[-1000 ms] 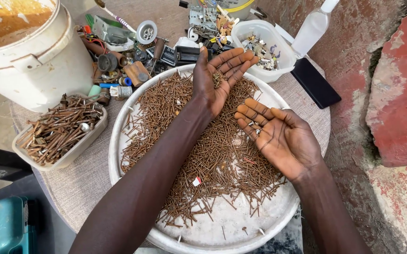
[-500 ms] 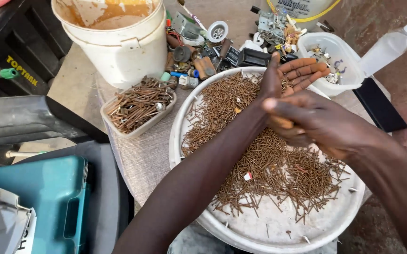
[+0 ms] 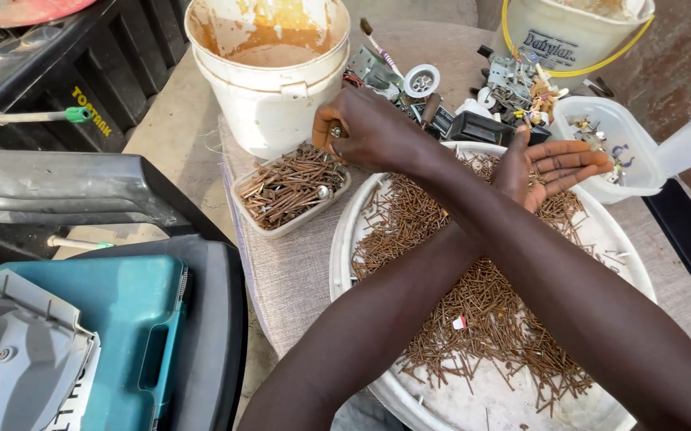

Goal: The person sorts through a large pile of rusty nails in a white tray using their hands. They pick out specific nails and place them into a smaller container to the left.

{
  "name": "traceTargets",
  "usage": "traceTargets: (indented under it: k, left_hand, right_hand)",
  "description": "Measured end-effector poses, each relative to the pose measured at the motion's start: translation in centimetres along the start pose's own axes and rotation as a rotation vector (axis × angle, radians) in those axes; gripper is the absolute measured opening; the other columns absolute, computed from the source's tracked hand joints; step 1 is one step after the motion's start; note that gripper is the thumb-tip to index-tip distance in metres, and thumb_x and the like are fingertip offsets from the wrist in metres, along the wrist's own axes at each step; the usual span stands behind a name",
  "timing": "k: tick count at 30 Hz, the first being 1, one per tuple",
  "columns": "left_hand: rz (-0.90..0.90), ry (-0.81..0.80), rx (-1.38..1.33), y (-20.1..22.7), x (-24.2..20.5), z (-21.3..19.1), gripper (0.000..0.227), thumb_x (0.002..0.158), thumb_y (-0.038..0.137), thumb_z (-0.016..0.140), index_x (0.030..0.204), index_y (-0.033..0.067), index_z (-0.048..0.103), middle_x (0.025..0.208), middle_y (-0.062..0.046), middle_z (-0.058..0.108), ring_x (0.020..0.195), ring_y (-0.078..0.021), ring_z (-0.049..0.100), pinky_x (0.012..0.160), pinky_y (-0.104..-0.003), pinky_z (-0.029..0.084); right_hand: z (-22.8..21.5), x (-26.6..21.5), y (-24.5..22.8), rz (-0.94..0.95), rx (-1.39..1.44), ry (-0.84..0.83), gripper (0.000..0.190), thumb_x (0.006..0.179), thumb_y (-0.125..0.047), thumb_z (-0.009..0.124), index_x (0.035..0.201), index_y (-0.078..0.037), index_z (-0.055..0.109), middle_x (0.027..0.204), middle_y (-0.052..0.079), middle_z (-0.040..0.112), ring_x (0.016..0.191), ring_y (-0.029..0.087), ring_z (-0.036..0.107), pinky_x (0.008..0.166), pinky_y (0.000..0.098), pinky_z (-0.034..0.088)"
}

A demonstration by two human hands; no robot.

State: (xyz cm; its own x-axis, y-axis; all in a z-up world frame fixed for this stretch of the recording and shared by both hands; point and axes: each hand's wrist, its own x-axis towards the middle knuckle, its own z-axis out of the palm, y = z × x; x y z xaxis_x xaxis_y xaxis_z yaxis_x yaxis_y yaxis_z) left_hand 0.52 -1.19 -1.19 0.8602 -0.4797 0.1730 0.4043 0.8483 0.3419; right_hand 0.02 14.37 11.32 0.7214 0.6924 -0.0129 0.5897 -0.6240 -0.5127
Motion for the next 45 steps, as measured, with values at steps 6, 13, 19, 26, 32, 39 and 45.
traceTargets:
  k: [6,13,19,26,32,39,45]
  left_hand:
    - [-0.018,0.01,-0.028,-0.3,0.2,0.4,0.094,0.127,0.062,0.011,0.118,-0.0187,0.058,0.113,-0.039,0.061,0.112,-0.0464,0.061,0.107,-0.046,0.048]
    - [-0.023,0.052,-0.02,0.6,-0.6,1.5,0.09,0.127,0.059,0.013,0.119,-0.0187,0.058,0.111,-0.037,0.062,0.109,-0.0459,0.062,0.108,-0.046,0.049]
    - [0.126,-0.199,-0.228,-0.5,0.0,-0.3,0.081,0.129,0.053,0.031,0.124,-0.024,0.055,0.119,-0.041,0.059,0.116,-0.0481,0.058,0.111,-0.048,0.046]
    - [0.174,-0.013,-0.246,1.0,0.1,1.4,0.037,0.105,0.035,0.054,0.127,0.005,0.058,0.118,-0.014,0.062,0.108,-0.0215,0.06,0.096,-0.034,0.051]
    - [0.128,-0.229,-0.175,0.7,-0.1,0.0,0.063,0.113,0.045,0.036,0.137,-0.011,0.053,0.14,-0.032,0.05,0.134,-0.0418,0.046,0.12,-0.043,0.035]
    - [0.223,-0.133,-0.122,0.9,-1.2,2.8,0.063,0.112,0.045,0.036,0.132,-0.0103,0.057,0.138,-0.032,0.052,0.134,-0.0415,0.046,0.121,-0.042,0.036]
    - [0.211,-0.129,0.639,-2.8,-5.1,8.7,0.045,0.112,0.032,0.036,0.109,0.0102,0.075,0.106,-0.007,0.074,0.116,-0.0166,0.065,0.11,-0.029,0.046]
  right_hand:
    - [1.5,1.2,-0.8,-0.088,-0.059,0.094,0.03,0.077,0.01,0.058,0.095,-0.008,0.073,0.088,0.006,0.073,0.079,0.02,0.064,0.074,0.04,0.046]
    - [1.2,0.6,-0.7,-0.143,0.031,0.063,0.029,0.083,0.009,0.057,0.104,-0.003,0.073,0.099,0.012,0.075,0.086,0.023,0.069,0.07,0.0366,0.052]
    - [-1.8,-6.4,-2.2,-0.233,0.047,0.274,0.027,0.086,0.001,0.056,0.108,-0.003,0.072,0.103,0.012,0.076,0.087,0.024,0.07,0.072,0.0371,0.053]
    - [-6.2,-18.7,4.5,0.072,0.22,0.64,0.02,0.1,-0.001,0.059,0.118,0.0,0.065,0.108,0.011,0.068,0.095,0.017,0.064,0.082,0.0253,0.051]
    - [-3.1,-23.9,10.5,0.329,0.507,0.891,0.028,0.095,-0.003,0.057,0.122,0.001,0.063,0.101,0.01,0.066,0.086,0.012,0.062,0.076,0.0249,0.054]
    - [-1.7,-23.7,7.0,0.448,1.482,1.057,0.037,0.102,-0.017,0.039,0.134,-0.001,0.048,0.119,0.008,0.054,0.119,0.019,0.055,0.107,0.0329,0.043]
    - [1.4,-25.1,10.0,0.304,1.901,1.271,0.034,0.106,-0.035,0.035,0.107,-0.01,0.058,0.112,0.008,0.065,0.107,0.024,0.063,0.103,0.0397,0.048]
